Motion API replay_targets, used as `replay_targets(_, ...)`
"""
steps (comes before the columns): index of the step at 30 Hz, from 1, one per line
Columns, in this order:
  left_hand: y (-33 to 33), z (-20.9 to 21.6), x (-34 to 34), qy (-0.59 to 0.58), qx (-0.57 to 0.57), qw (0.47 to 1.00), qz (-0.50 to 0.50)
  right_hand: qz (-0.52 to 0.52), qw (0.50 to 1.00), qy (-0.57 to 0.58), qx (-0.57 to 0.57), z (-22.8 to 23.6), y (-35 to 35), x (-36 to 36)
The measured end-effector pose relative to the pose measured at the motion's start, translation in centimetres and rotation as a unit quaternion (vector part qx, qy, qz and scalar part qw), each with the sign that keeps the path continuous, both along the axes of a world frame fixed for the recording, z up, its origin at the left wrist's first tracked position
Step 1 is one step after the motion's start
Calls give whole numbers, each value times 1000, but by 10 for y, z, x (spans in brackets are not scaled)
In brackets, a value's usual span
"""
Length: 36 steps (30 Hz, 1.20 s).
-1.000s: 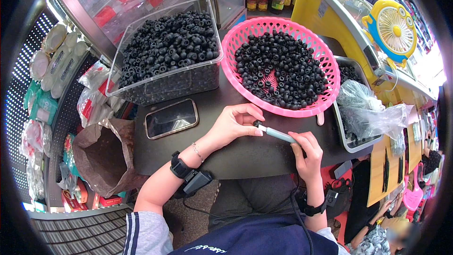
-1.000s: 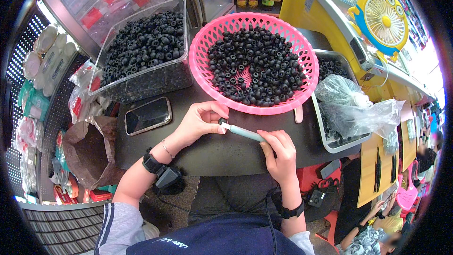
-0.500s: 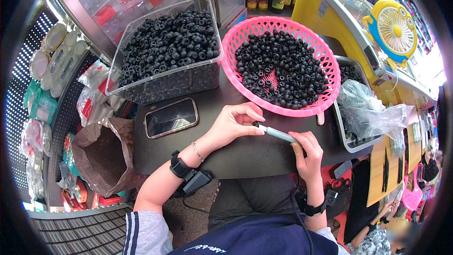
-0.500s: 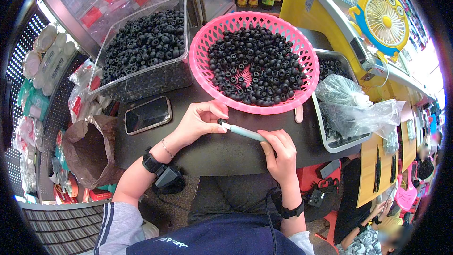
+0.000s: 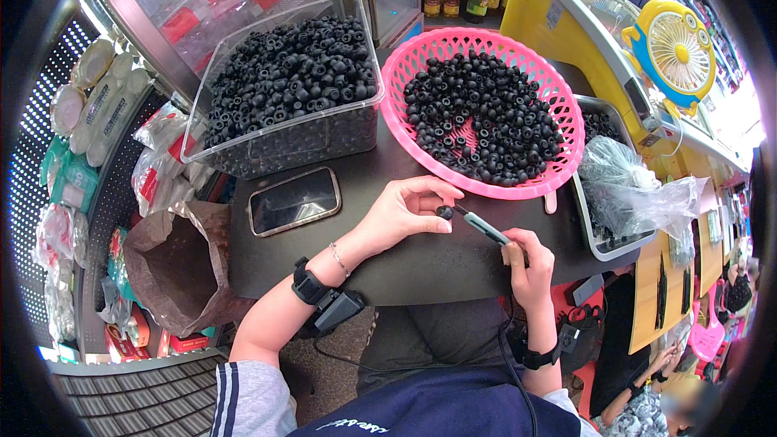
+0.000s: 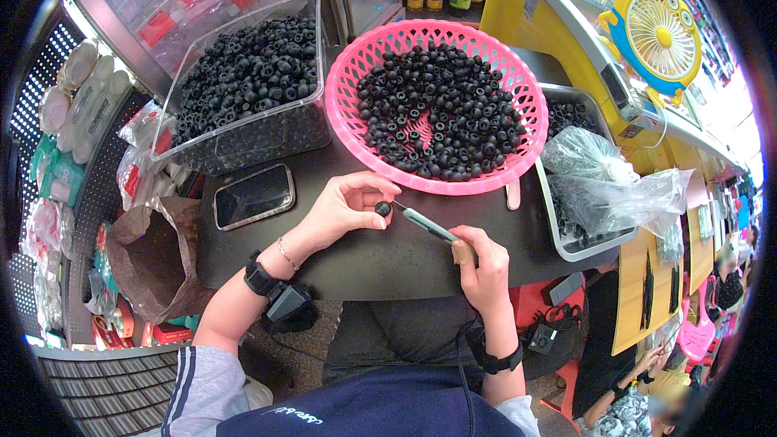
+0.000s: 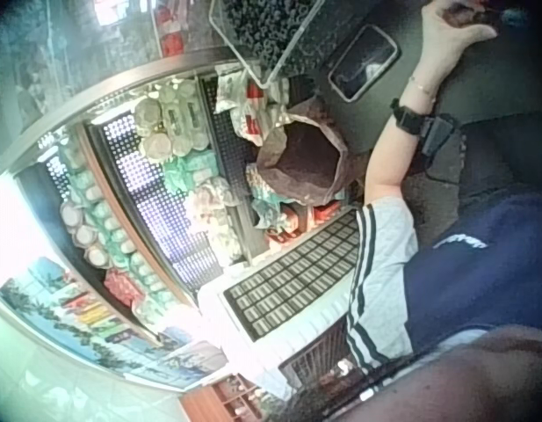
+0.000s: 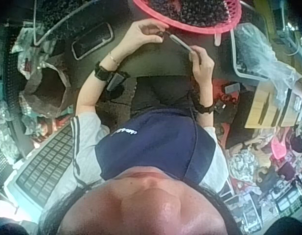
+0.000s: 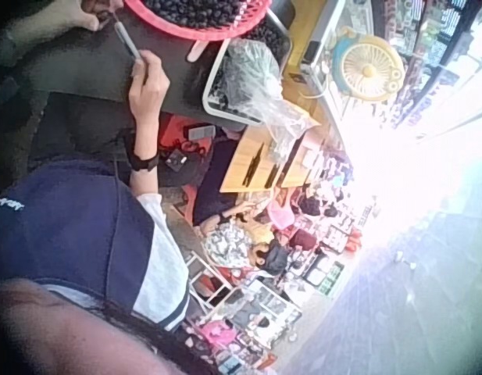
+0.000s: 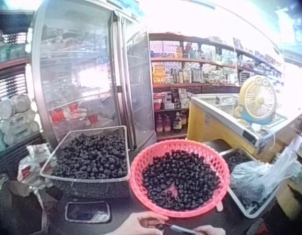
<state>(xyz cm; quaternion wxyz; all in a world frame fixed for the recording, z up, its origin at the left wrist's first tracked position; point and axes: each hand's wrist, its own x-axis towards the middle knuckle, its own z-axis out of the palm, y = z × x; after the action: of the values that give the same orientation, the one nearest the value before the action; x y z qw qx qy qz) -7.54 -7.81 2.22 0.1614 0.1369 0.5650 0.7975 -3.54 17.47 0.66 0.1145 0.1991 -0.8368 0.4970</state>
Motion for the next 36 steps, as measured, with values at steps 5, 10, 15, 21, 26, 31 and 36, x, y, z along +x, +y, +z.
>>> replay_targets(5, -1, -3, -1, -6, 1, 1000, -12, 5, 1000, 0, 8, 1, 2, 0)
replay_targets(10, -1, -3, 0, -5, -4, 1000, -20, 12, 1000, -5, 9, -1, 3, 0)
replay_targets(15, 1, -4, -2, 22, -4, 1000, -17, 21, 1000, -18, 13, 1, 3, 0)
replay_targets(21, 0, -5, -2, 16, 2, 1000, -27, 31, 999, -36, 19, 1, 2, 0)
replay_targets(26, 0, -11, -3, 32, 23, 999, -24, 41, 999, 3, 16, 0, 0, -1)
replay_targets(31, 0, -4, -1, -4, 5, 1000, 4, 20, 1000, -21, -3, 1, 0, 1)
replay_targets(36, 0, -4, -2, -6, 14, 1000, -7, 17, 998, 62, -27, -5, -1, -3)
